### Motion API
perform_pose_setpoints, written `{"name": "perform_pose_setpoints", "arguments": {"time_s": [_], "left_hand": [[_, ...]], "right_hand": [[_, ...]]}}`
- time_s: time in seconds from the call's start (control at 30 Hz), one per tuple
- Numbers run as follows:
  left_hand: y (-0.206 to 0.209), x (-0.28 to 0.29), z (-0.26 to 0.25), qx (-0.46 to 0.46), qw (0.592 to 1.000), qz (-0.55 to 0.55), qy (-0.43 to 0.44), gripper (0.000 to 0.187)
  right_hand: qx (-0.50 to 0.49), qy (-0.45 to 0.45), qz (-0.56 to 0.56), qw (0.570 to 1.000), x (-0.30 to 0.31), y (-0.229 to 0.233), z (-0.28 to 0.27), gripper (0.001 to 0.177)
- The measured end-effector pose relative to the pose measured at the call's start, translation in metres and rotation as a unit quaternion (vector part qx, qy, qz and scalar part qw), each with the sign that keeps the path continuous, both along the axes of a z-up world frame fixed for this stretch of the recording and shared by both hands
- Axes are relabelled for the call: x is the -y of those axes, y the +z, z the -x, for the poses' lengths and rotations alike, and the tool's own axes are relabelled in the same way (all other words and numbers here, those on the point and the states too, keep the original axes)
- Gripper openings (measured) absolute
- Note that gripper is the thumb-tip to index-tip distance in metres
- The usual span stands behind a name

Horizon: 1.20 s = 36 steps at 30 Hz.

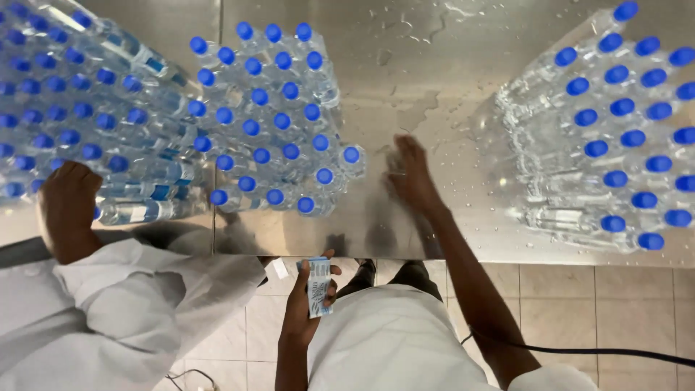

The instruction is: Manually applying labels to plastic water bottles and using a heat gun to shrink them into place.

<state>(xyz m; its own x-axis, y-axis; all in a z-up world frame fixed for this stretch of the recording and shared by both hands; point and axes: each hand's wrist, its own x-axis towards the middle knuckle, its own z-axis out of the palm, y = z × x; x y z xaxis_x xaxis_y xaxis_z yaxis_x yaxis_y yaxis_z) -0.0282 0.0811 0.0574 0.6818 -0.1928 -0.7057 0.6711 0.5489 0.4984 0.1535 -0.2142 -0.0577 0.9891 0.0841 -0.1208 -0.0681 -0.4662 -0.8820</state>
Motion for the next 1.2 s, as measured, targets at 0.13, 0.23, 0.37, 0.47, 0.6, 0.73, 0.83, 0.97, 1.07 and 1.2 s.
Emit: {"name": "perform_pose_setpoints", "arguments": {"time_s": [0.13,0.23,0.37,0.47,0.6,0.73,0.83,0.97,1.07,1.2], "left_hand": [[-0.005,0.006,-0.010,-0.022,0.999,0.021,-0.043,0.075],[-0.012,0.009,-0.005,-0.038,0.995,0.049,-0.081,0.074],[-0.018,0.026,-0.018,-0.049,0.991,0.067,-0.104,0.075],[-0.003,0.029,-0.003,-0.077,0.990,0.057,-0.099,0.067],[-0.001,0.039,-0.001,-0.078,0.990,0.055,-0.105,0.068],[-0.005,0.067,-0.007,-0.083,0.989,0.081,-0.093,0.074],[-0.014,0.094,0.001,-0.082,0.983,0.133,-0.096,0.076],[-0.023,0.128,-0.002,-0.028,0.982,0.171,-0.068,0.078],[-0.021,0.149,-0.009,0.001,0.982,0.179,-0.063,0.080],[-0.015,0.172,-0.013,0.029,0.982,0.179,-0.046,0.087]], "right_hand": [[0.181,-0.133,0.241,0.944,0.112,0.053,-0.033,0.062],[0.166,-0.229,0.394,0.874,0.184,0.069,-0.073,0.098],[0.117,-0.174,0.496,0.842,0.236,0.086,-0.142,0.112],[0.062,-0.101,0.473,0.873,0.205,0.106,-0.130,0.106],[0.069,-0.063,0.463,0.881,0.166,0.104,-0.104,0.081],[0.017,-0.024,0.399,0.916,0.117,0.118,-0.047,0.097],[-0.038,0.044,0.360,0.931,0.087,0.127,0.005,0.103],[0.064,0.114,0.405,0.905,0.070,0.123,0.051,0.103],[0.105,0.142,0.380,0.908,0.072,0.125,0.064,0.108],[0.213,0.128,0.241,0.938,0.074,0.163,0.085,0.075]]}}
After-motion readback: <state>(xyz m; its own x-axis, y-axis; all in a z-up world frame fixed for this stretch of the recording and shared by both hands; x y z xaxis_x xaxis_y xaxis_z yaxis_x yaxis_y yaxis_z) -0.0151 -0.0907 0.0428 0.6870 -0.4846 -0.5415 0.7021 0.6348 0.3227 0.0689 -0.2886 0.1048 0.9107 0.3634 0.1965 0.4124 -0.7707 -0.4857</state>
